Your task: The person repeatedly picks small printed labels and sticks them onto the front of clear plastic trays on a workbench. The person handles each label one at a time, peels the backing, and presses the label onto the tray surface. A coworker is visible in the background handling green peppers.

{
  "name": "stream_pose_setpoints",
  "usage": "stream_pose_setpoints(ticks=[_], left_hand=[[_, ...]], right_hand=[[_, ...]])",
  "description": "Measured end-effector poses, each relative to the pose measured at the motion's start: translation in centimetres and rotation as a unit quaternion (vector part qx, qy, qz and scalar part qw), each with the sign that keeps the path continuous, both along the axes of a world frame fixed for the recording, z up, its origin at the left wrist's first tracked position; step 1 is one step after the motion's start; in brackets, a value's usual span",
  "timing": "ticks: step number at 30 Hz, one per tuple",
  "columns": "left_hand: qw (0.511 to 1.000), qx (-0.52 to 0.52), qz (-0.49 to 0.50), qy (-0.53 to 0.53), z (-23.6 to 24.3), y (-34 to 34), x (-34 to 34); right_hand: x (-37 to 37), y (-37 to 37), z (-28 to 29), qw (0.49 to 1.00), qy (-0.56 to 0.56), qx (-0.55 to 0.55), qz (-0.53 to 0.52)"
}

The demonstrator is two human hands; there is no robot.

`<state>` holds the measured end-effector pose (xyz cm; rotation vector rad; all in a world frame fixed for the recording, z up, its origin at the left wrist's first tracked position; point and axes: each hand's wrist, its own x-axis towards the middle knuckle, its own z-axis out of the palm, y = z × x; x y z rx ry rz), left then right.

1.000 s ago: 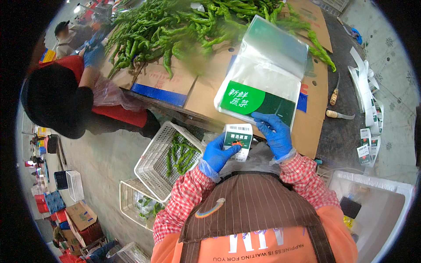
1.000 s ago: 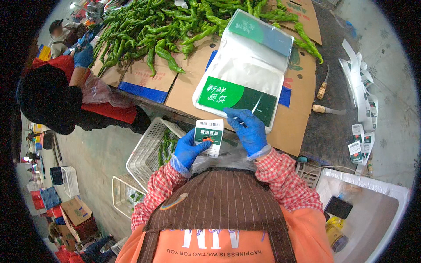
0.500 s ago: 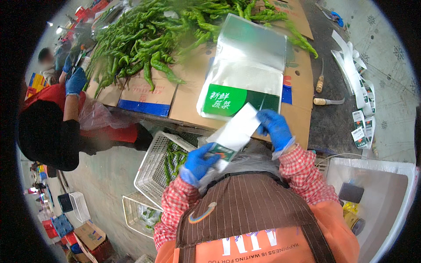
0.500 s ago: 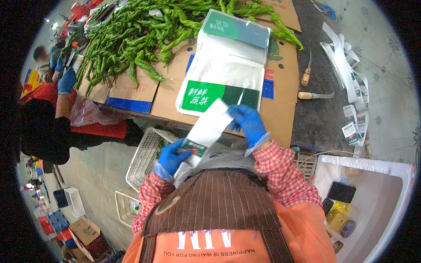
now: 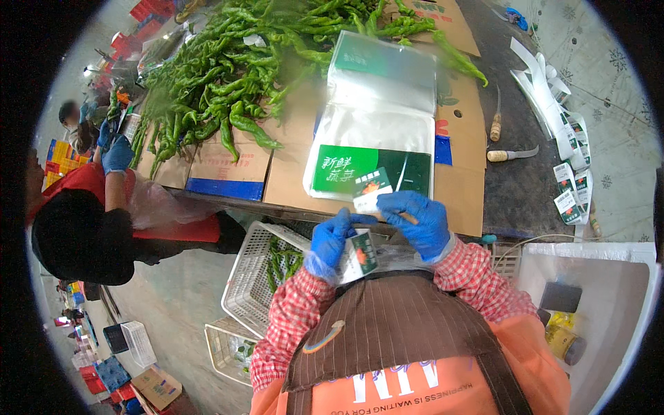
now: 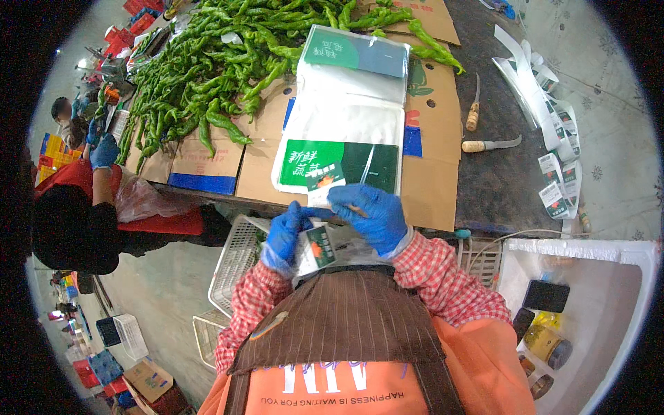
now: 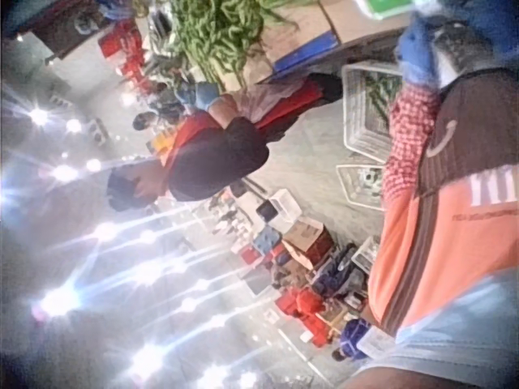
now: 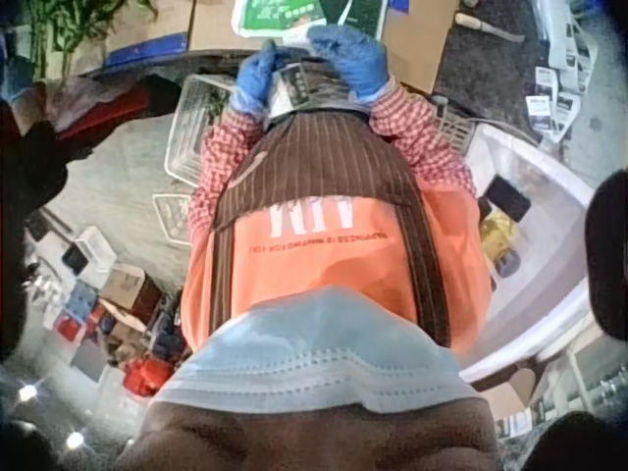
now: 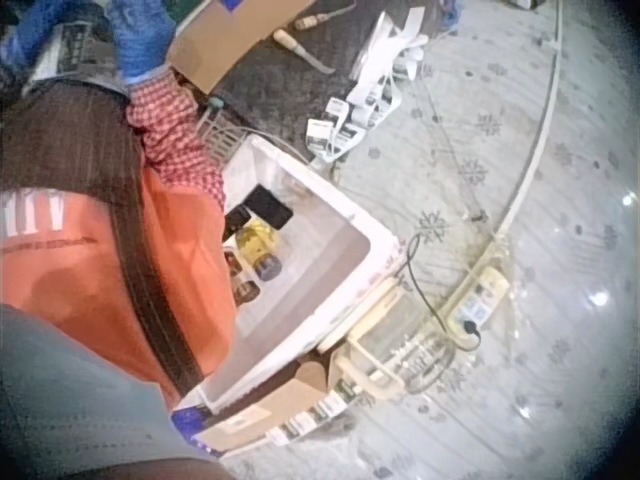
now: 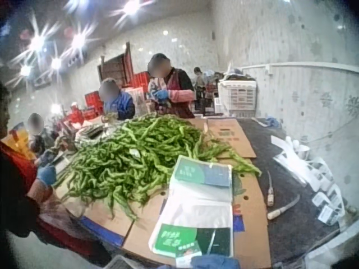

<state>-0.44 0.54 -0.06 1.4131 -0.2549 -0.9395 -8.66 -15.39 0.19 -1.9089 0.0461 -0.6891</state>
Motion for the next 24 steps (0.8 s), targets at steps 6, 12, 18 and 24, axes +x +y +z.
stream_pose_setpoints(ticks=[6,12,18,24], left_hand=[[0.996,0.05,0.063,-0.034,-1.1,-2.0,-0.2],[0.979,0.096,-0.005,-0.18,-1.7,-2.7,-0.6],[0.956,0.158,-0.038,-0.243,-2.8,-4.4,-0.5],[0.85,0.276,-0.135,-0.428,-4.4,-5.4,0.3]], right_hand=[[-1.3,-1.5,0.7,0.98,0.029,-0.195,0.01],[-1.7,-2.9,0.1,0.971,0.124,0.192,-0.064],[-1.2,-3.3,-1.4,0.933,0.117,0.318,-0.12],[-0.7,-9.8,-3.4,0.914,0.14,0.314,-0.214]])
